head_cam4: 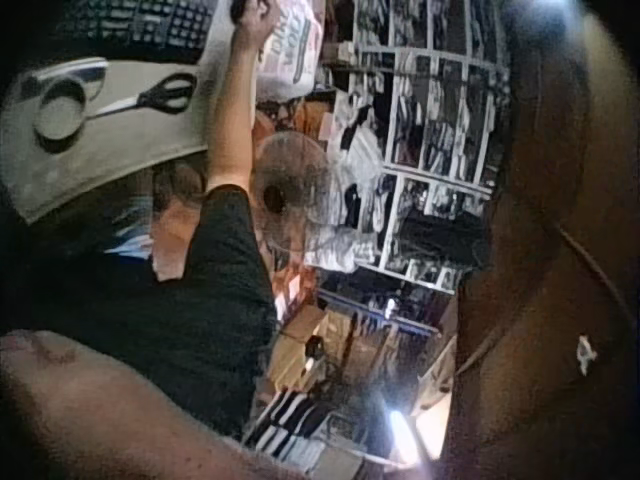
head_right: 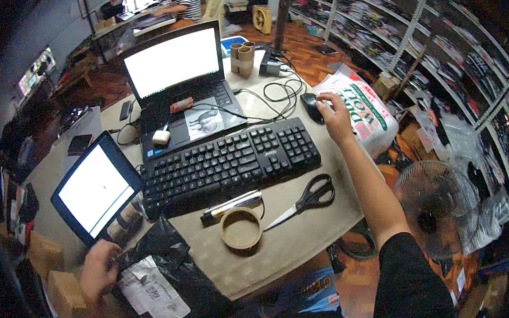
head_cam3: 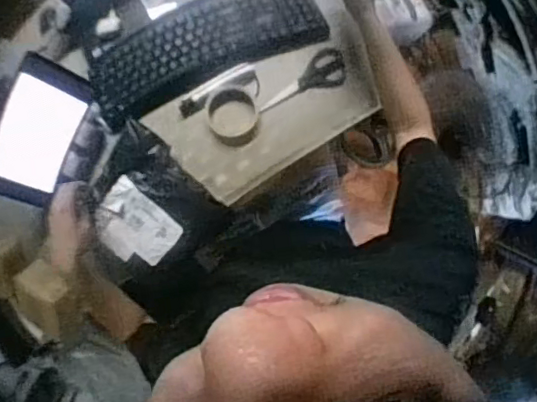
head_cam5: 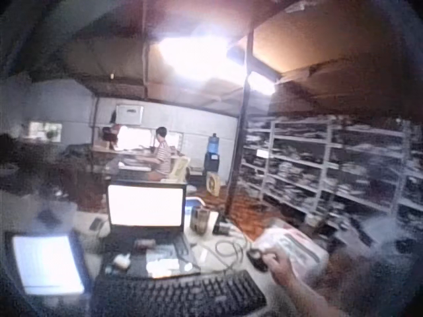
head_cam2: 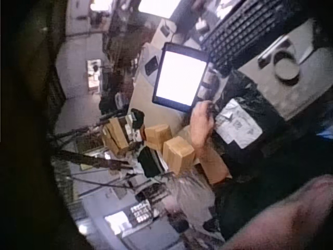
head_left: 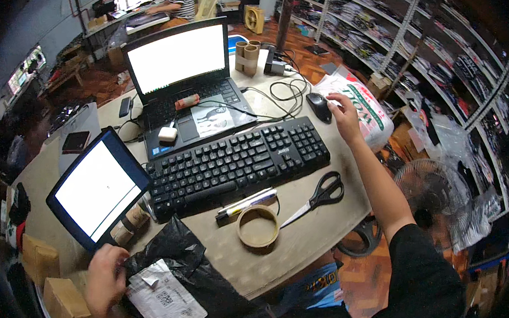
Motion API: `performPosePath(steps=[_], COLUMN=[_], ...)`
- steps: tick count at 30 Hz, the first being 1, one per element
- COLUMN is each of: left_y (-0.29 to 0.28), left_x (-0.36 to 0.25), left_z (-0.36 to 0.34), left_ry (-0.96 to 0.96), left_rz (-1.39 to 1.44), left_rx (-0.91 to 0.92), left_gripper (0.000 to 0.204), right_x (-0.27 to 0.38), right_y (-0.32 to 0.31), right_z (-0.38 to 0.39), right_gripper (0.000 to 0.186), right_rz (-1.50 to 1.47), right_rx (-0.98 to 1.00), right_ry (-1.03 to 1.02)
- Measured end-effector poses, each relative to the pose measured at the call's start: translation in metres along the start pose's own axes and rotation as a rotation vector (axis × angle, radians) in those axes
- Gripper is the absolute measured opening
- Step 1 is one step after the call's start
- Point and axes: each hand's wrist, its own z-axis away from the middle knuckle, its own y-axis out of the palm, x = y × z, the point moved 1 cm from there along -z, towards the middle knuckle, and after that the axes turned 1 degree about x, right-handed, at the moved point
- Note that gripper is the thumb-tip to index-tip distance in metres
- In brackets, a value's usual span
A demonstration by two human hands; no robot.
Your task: The person unpacks a black cap from a plastic mailer, places it on the desk, and interacts with a laptop using a keyboard and mouse. They then open a second black mailer using scissors, remove a black mesh cap, and adjust its strap.
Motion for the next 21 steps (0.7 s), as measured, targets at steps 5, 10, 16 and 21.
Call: performPosePath(steps=[5,10,16,21], left_y=[0.015,0.116,0.161,0.161], left_x=[-0.145,-0.265,-0.272,-0.27], left_z=[-0.061,-0.145,-0.161,-0.167], left_ry=[0.317,0.424,0.319,0.304], left_rz=[0.183,0.054,-0.089,-0.049], left_rx=[-0.095,-0.218,-0.194,-0.248], left_gripper=[0.043,0.069,0.078,0.074], right_x=[-0.078,-0.08,-0.077,-0.068], right_y=[0.007,0.02,0.027,0.025], right_z=[-0.034,-0.027,-0.03,-0.028], right_gripper=[0.025,0.04,0.039,0.037], right_rz=[0.249,0.356,0.318,0.37], right_rx=[-0.127,0.075,0.098,0.135], right_ry=[-0.118,-0.086,-0.069,-0.075])
